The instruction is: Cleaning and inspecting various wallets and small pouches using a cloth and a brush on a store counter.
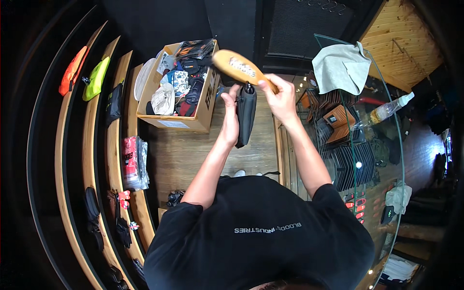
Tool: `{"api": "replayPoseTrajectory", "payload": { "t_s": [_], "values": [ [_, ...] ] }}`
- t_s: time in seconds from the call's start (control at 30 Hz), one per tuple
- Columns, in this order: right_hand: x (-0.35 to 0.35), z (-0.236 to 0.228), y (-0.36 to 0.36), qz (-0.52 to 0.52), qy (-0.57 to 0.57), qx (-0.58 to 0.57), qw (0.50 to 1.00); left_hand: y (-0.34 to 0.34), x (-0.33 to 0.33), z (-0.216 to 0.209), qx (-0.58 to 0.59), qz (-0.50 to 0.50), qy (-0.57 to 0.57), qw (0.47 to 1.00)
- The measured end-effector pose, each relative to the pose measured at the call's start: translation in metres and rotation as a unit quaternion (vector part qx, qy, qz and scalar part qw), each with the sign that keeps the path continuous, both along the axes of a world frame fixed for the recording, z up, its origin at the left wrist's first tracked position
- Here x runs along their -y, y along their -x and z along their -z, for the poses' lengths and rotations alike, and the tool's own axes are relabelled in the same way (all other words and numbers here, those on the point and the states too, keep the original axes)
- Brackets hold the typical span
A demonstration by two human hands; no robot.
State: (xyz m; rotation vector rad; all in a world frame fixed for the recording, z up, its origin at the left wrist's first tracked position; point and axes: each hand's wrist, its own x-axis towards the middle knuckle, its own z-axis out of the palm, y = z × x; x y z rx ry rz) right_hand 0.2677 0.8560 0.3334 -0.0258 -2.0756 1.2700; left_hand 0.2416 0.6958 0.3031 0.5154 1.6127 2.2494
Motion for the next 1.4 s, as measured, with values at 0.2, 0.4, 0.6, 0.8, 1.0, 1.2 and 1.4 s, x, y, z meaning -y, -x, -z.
{"api": "replayPoseTrajectory", "payload": {
  "t_s": [0.2, 0.4, 0.6, 0.8, 1.0, 1.2, 1.4],
  "values": [
    [-0.013, 0.008, -0.037, -0.224, 0.277, 0.062, 0.932, 0.016, 0.037, 0.025, 0.049, 0.21, -0.032, 0.976],
    [-0.065, 0.022, -0.033, -0.087, -0.015, 0.158, 0.983, 0.012, 0.054, -0.042, -0.328, 0.136, 0.244, 0.902],
    [-0.05, 0.008, -0.053, -0.117, 0.083, 0.092, 0.985, 0.017, 0.044, -0.067, -0.505, -0.012, 0.486, 0.713],
    [-0.044, 0.003, -0.044, 0.065, -0.137, 0.173, 0.973, 0.013, 0.029, -0.04, -0.422, -0.038, 0.458, 0.782],
    [-0.032, 0.011, -0.042, 0.116, -0.138, 0.161, 0.97, 0.014, 0.024, 0.019, 0.071, 0.095, 0.138, 0.983],
    [-0.022, 0.026, -0.036, 0.119, -0.159, 0.165, 0.966, -0.004, 0.019, 0.07, 0.332, 0.112, -0.06, 0.935],
    [-0.012, 0.042, -0.043, 0.047, -0.047, 0.244, 0.967, -0.007, 0.012, 0.096, 0.331, 0.004, -0.281, 0.901]
  ]
}}
